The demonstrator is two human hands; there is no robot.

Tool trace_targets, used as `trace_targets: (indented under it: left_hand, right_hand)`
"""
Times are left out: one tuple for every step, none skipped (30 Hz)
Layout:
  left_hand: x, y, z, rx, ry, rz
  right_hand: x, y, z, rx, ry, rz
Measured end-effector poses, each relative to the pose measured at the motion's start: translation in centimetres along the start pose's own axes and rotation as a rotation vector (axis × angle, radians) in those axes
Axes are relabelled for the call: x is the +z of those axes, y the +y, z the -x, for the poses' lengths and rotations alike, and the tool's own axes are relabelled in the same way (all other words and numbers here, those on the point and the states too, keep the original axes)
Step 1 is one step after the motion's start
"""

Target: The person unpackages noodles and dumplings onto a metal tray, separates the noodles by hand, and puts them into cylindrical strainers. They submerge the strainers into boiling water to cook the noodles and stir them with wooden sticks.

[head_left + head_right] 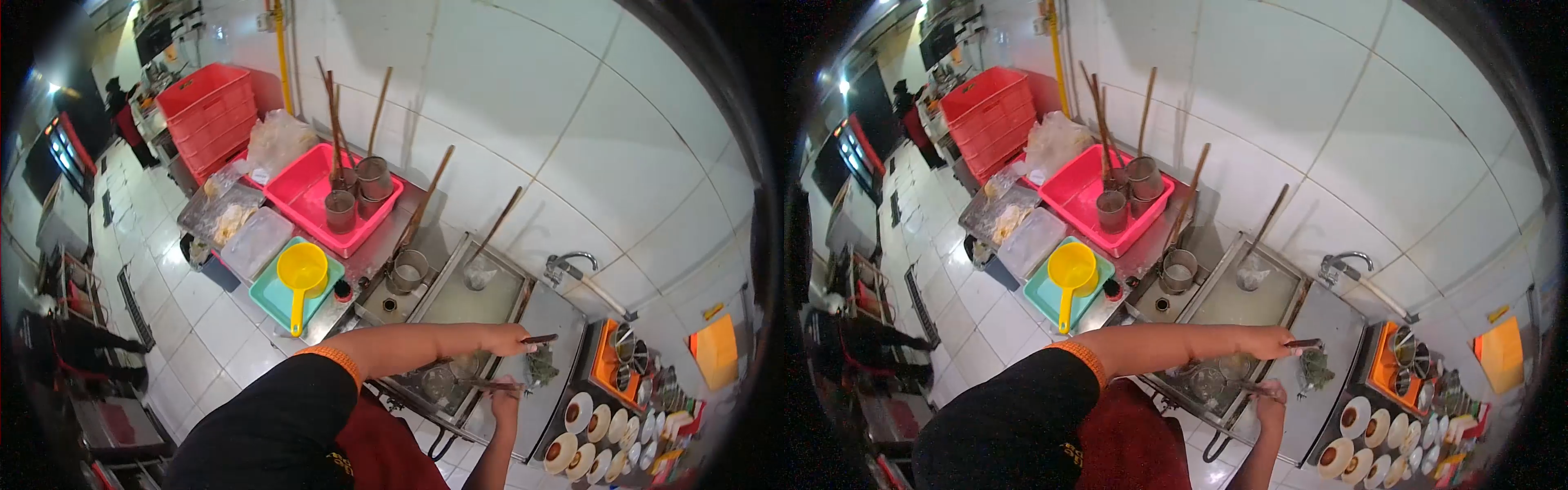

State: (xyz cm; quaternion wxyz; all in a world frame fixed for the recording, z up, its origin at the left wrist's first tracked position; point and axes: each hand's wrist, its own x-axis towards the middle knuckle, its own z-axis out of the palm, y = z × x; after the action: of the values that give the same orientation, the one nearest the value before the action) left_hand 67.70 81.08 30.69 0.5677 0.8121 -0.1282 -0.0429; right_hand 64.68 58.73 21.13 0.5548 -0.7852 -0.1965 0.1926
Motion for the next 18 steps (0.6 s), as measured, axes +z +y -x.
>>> trace_targets:
  left_hand:
    - [0.0,-0.2,-0.3,-0.027,-0.041,-0.041]
    - [0.1,0.0,-0.2,-0.051,-0.089,-0.076]
    - [-0.5,0.0,-0.4,-0.134,-0.191,-0.116]
    - [-1.0,-0.4,-0.5,-0.121,-0.187,-0.105]
    - [-2.0,-1.1,-0.2,-0.035,-0.132,-0.138]
    - [-2.8,-1.9,0.2,0.045,-0.078,-0.163]
    - [-4.7,0.1,2.1,0.011,-0.015,-0.186]
    - [-7.8,3.3,4.9,-0.026,0.042,-0.209]
    - [-10.6,5.2,7.9,0.034,0.079,-0.09]
    - [-13.7,7.2,11.3,0.043,0.095,-0.024]
    - [-16.3,8.1,14.7,0.095,0.182,0.006]
    - [-19.1,8.0,18.1,0.133,0.222,0.148]
    - [-21.8,9.6,22.7,0.071,0.389,-0.029]
    - [-24.2,8.2,26.9,0.102,0.532,0.194]
    - [-27.2,7.5,31.9,0.127,0.638,0.002]
    - [-28.3,8.6,37.1,-0.059,0.856,0.136]
    - [-30.4,6.3,42.8,-0.025,0.998,0.085]
    - [-32.0,4.1,49.6,-0.046,1.141,0.121]
  right_hand:
    - [0.3,0.0,0.0,0.0,-0.015,0.014]
    - [0.6,0.5,0.1,0.05,-0.067,0.035]
    - [0.7,1.0,0.2,0.101,-0.109,0.055]
    - [0.5,1.0,0.3,0.148,-0.147,0.076]
    - [-0.3,-1.4,0.3,0.196,-0.209,0.263]
    - [-2.2,-1.7,0.1,0.038,-0.175,0.465]
    - [-4.6,-1.8,0.4,-0.112,-0.146,0.665]
    - [-6.6,-4.6,1.5,-0.076,-0.098,0.552]
    - [-8.0,-9.7,3.0,-0.046,-0.044,0.439]
    - [-7.7,-15.5,5.4,0.015,0.146,0.313]
    - [-8.2,-20.3,7.4,0.066,0.276,0.248]
    - [-8.1,-24.2,9.3,-0.057,0.327,0.24]
    - [-8.7,-26.5,11.0,-0.103,0.387,0.294]
    - [-7.7,-28.8,12.5,-0.244,0.451,0.255]
    - [-6.0,-30.9,13.6,-0.314,0.465,0.221]
    - [-3.7,-32.6,14.2,-0.386,0.475,0.188]
    - [-1.0,-33.8,14.1,-0.396,0.477,0.191]
    - [2.0,-34.8,14.0,-0.42,0.461,0.246]
